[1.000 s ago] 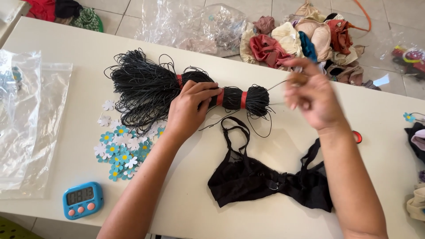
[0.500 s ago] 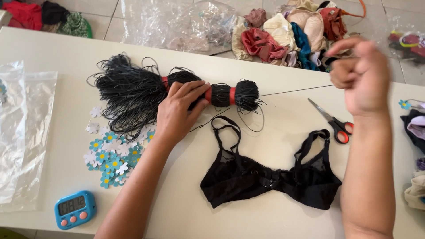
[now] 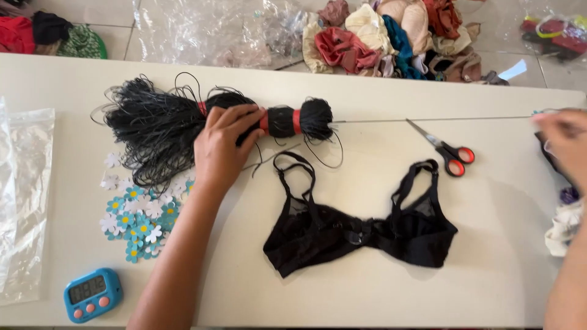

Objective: The person decorates a black bra by hand-sewing a small blue flower onto it using a needle and black thread. They then cut the thread with scissors and repeat the process on a beige bra.

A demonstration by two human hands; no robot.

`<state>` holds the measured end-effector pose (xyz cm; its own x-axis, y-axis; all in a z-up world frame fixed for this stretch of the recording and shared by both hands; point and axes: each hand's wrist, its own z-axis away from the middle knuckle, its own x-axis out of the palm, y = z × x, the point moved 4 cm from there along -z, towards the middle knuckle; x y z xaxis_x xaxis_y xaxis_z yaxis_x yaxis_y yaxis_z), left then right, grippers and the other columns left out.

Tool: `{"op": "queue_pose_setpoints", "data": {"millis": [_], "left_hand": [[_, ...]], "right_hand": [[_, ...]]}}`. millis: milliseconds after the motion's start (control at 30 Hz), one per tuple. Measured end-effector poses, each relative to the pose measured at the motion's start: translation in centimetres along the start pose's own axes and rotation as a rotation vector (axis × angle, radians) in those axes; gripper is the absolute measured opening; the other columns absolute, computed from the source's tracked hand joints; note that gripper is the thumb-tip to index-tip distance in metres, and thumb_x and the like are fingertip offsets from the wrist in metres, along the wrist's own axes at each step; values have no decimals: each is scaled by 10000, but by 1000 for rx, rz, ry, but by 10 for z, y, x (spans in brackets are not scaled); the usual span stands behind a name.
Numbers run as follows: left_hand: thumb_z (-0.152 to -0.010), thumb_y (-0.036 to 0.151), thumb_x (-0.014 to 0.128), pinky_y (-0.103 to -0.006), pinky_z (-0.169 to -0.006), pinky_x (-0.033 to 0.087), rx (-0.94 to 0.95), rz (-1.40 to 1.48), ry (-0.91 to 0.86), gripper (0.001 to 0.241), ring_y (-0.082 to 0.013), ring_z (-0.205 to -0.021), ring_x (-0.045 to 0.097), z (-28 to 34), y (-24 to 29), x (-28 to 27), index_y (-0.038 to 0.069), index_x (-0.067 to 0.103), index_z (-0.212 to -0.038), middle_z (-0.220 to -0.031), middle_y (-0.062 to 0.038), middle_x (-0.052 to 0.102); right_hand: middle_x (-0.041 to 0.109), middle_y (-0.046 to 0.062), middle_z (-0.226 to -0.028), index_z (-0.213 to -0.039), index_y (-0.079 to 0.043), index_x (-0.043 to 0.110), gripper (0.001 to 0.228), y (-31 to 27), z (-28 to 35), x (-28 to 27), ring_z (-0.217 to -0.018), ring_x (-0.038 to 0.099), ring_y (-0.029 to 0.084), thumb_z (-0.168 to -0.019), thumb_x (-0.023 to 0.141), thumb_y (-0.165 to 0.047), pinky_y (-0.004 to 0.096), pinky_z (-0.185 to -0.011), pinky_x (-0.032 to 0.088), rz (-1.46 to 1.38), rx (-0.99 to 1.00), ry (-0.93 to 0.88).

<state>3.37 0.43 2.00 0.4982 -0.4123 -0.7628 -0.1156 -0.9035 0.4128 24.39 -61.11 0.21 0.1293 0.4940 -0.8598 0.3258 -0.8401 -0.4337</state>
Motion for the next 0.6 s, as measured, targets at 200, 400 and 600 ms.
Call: {"op": "queue_pose_setpoints", "data": {"millis": [200,400,600], "left_hand": [[-974,282,724,-316,-557,504,30,-47,34,295,-173,-1028,547,4,6,-1,220,750,-1261,-1266,123,683],[-919,326,665,-356,-567,571,-27,-344,-61,479,-219,-1151,503,1,29,0,214,618,-1382,-1391,37,575],[-881,346,741,-393,-872,432,217,-330,85,363,-240,-1083,521,-10,80,7,188,705,-1206,-1218,8,638]], "right_hand": [[655,90,-989,-1135,10,711,167,-15,18,-8,-879,558,127,-1284,697,-64,265,-778,427,-101,-2,46],[699,35,-964,-1230,-22,725,178,-135,36,-29,-909,597,194,-1111,773,-145,344,-925,423,158,-74,81],[777,-7,-929,-1100,-226,779,130,-153,42,-1,-856,725,228,-999,703,-257,383,-744,493,416,-24,-31]]}}
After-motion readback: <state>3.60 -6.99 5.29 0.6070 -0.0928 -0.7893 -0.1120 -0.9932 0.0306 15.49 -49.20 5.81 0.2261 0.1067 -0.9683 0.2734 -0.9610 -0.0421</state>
